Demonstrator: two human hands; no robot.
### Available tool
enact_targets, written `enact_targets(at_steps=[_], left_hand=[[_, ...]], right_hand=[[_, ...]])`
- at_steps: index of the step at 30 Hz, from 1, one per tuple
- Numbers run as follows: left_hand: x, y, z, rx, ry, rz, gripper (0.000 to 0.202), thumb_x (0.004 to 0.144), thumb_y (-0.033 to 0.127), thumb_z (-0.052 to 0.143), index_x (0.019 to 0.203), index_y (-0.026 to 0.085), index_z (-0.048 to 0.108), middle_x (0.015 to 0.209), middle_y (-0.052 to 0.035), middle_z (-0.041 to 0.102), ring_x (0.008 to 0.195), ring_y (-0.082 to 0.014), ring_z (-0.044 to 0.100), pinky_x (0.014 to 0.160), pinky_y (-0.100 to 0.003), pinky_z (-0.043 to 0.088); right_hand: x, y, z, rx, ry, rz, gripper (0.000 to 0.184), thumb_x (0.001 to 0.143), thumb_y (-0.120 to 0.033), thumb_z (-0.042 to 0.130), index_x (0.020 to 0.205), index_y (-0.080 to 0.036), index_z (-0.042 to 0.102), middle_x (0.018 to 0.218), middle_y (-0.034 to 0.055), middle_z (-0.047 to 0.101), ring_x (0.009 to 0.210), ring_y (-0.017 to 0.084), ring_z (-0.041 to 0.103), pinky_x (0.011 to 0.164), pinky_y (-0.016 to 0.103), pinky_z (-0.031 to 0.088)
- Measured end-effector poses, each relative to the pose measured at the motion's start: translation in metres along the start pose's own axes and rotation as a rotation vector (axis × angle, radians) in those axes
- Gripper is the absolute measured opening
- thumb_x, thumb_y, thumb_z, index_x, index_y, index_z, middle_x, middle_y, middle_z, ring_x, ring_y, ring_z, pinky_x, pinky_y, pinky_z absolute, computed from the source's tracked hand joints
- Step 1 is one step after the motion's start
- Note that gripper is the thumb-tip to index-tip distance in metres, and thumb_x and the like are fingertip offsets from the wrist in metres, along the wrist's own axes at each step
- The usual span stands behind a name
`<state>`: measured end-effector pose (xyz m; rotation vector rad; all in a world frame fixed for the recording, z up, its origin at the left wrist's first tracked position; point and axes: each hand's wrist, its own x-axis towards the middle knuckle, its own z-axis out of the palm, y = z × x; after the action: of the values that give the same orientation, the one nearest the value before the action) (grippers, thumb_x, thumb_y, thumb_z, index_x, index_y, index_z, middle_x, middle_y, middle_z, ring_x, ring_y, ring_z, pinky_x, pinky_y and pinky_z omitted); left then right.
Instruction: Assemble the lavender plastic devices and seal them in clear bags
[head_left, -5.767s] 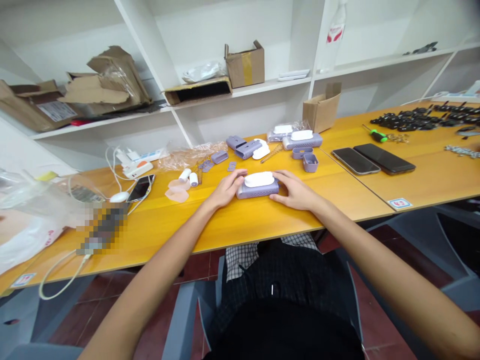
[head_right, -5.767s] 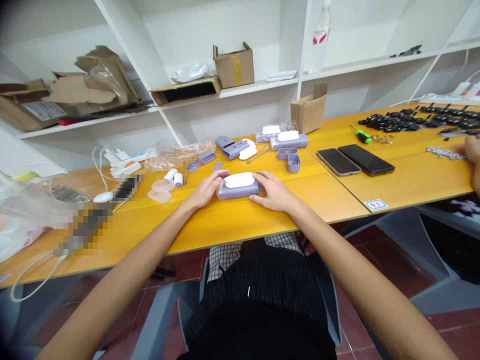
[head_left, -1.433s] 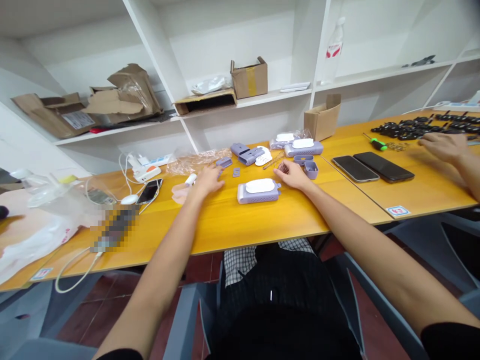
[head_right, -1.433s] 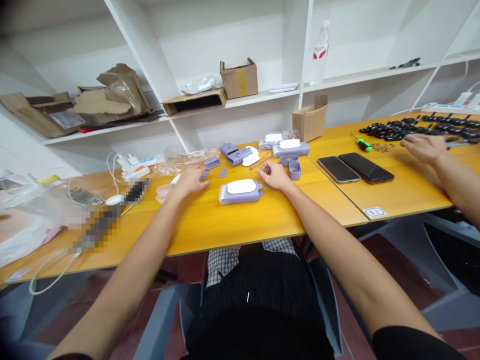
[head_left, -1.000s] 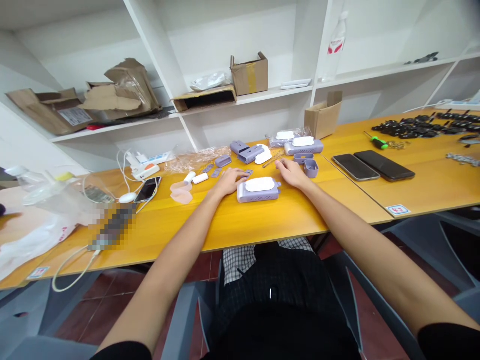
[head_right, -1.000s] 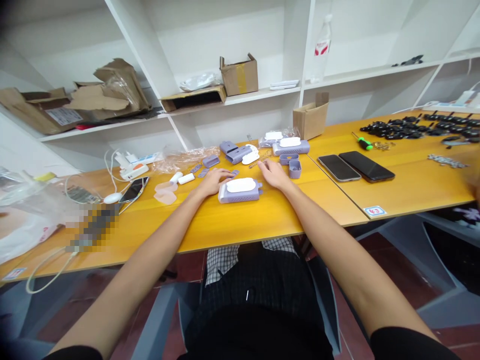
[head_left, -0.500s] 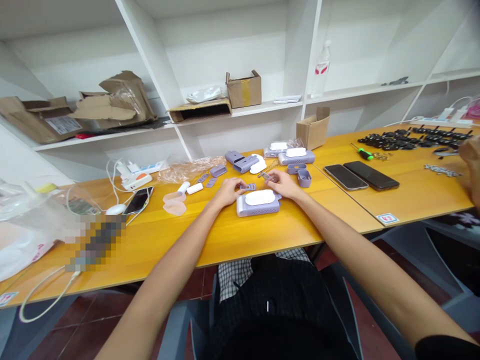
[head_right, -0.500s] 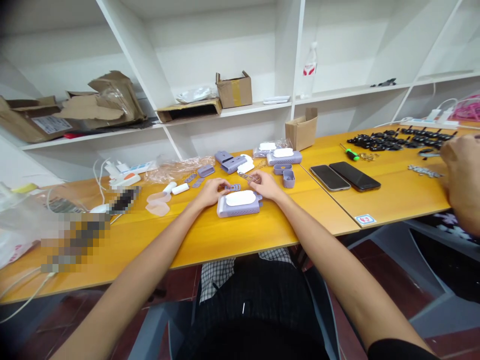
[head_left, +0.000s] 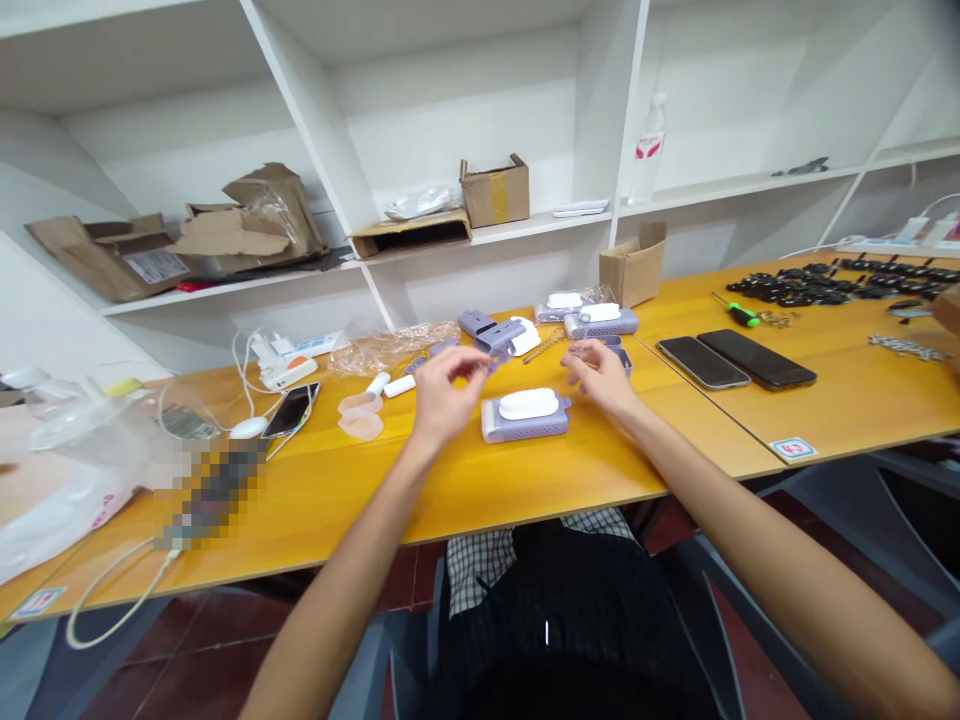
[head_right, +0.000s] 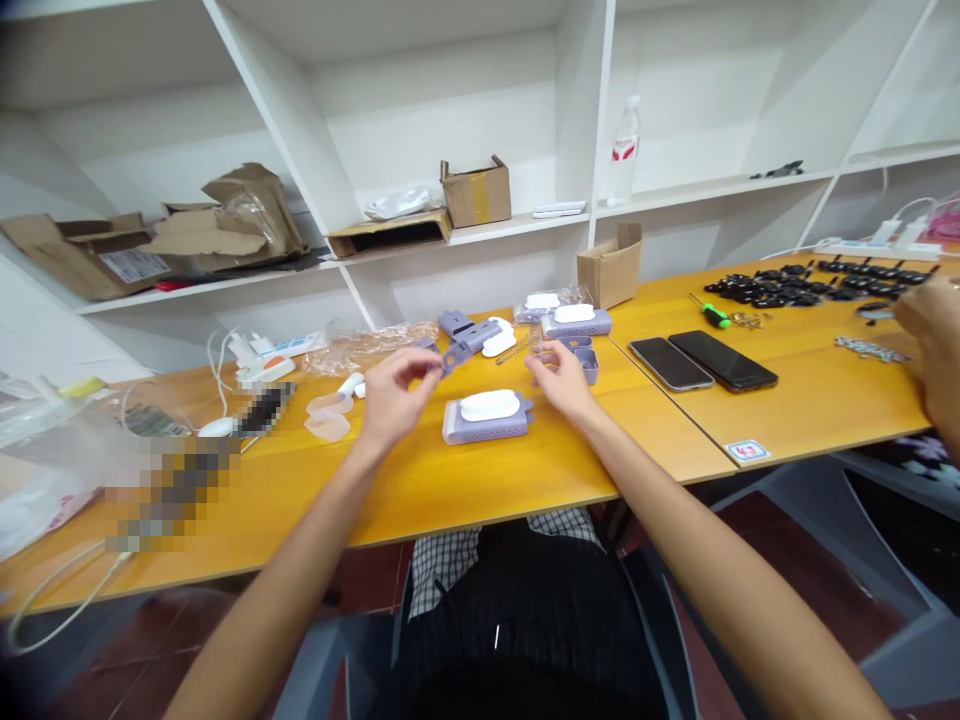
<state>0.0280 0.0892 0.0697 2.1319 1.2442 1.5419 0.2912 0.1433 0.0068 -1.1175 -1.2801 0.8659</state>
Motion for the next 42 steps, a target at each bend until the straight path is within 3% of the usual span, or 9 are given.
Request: enact_targets(at_steps=[2,4,8,14,19,24,30,38,42], left_hand=[[-0.037,0.033,-0.004,-0.063,-0.148,0.031,0.009,0.090,0.029,0.070,0.092,0.027,0.080,0.097,-0.0065,0.078,0.090,-0.0243,0.072,0.084,-0.043,0.060],[-0.072,0.047,-0.002,-0.116,-0.357,-0.005,0.010,0.092,0.029,0.071,0.092,0.030,0.080,0.093,-0.0053,0.078,0.082,-0.0228,0.072,0.076,-0.042,0.061],[-0.105,0.036,0.012,-0.057,-0.564,-0.028,0.019,0.095,0.022,0.063,0.100,0.029,0.080,0.098,-0.0050,0.079,0.084,-0.0205,0.072,0.075,-0.038,0.060],[-0.090,0.019,0.027,0.049,-0.594,0.011,0.022,0.093,0.018,0.065,0.105,0.027,0.081,0.109,-0.0074,0.076,0.083,-0.0190,0.070,0.082,-0.037,0.059],[-0.071,0.015,0.034,-0.067,-0.712,-0.030,0.029,0.082,0.025,0.081,0.111,0.026,0.080,0.112,-0.0074,0.075,0.077,-0.0181,0.067,0.076,-0.035,0.057],[-0.059,0.008,0.044,0.021,-0.697,-0.035,0.036,0.086,0.021,0.075,0.122,0.022,0.075,0.082,-0.0033,0.072,0.071,-0.0202,0.066,0.071,-0.034,0.054],[-0.061,0.004,0.038,0.071,-0.665,-0.010,0.053,0.088,0.019,0.070,0.140,0.023,0.060,0.104,-0.0049,0.076,0.078,-0.0179,0.067,0.079,-0.035,0.057],[-0.067,0.013,0.043,0.230,-0.624,0.122,0.042,0.094,0.024,0.064,0.135,0.020,0.060,0.105,-0.0096,0.073,0.093,-0.0245,0.070,0.087,-0.041,0.057],[-0.068,0.015,0.045,0.194,-0.621,0.127,0.040,0.095,0.026,0.065,0.133,0.022,0.058,0.111,-0.0097,0.073,0.098,-0.0248,0.072,0.087,-0.040,0.057]], right_hand=[[-0.021,-0.007,-0.008,0.074,-0.055,0.032,0.039,0.080,-0.054,0.077,0.100,-0.024,0.059,0.093,0.0039,0.076,0.065,0.016,0.066,0.053,0.026,0.047],[-0.045,-0.014,-0.016,0.158,-0.128,0.054,0.041,0.082,-0.058,0.077,0.093,-0.025,0.057,0.088,0.0039,0.076,0.061,0.015,0.063,0.049,0.025,0.042],[-0.084,-0.025,-0.027,0.288,-0.360,0.113,0.041,0.085,-0.059,0.077,0.095,-0.026,0.057,0.086,0.0050,0.078,0.058,0.016,0.064,0.050,0.028,0.044],[-0.099,-0.023,-0.029,0.169,-0.573,0.050,0.033,0.085,-0.052,0.081,0.093,-0.023,0.067,0.093,0.0074,0.076,0.080,0.021,0.070,0.062,0.031,0.055],[-0.092,-0.015,-0.029,0.089,-0.599,-0.006,0.031,0.089,-0.052,0.077,0.097,-0.022,0.077,0.115,0.0085,0.072,0.069,0.014,0.065,0.060,0.032,0.058],[-0.085,-0.015,-0.027,0.058,-0.579,0.058,0.036,0.085,-0.049,0.081,0.104,-0.019,0.077,0.095,0.0049,0.073,0.059,0.011,0.058,0.051,0.027,0.054],[-0.069,-0.014,-0.024,0.023,-0.629,0.145,0.043,0.083,-0.047,0.083,0.109,-0.014,0.072,0.082,0.0026,0.070,0.053,0.009,0.056,0.045,0.024,0.049],[-0.063,-0.010,-0.027,-0.038,-0.667,0.074,0.040,0.085,-0.046,0.081,0.109,-0.015,0.075,0.091,0.0063,0.074,0.061,0.012,0.060,0.052,0.027,0.053],[-0.075,-0.011,-0.031,-0.090,-0.650,-0.050,0.032,0.090,-0.037,0.076,0.118,-0.021,0.074,0.114,0.0091,0.076,0.089,0.019,0.069,0.070,0.033,0.059]])
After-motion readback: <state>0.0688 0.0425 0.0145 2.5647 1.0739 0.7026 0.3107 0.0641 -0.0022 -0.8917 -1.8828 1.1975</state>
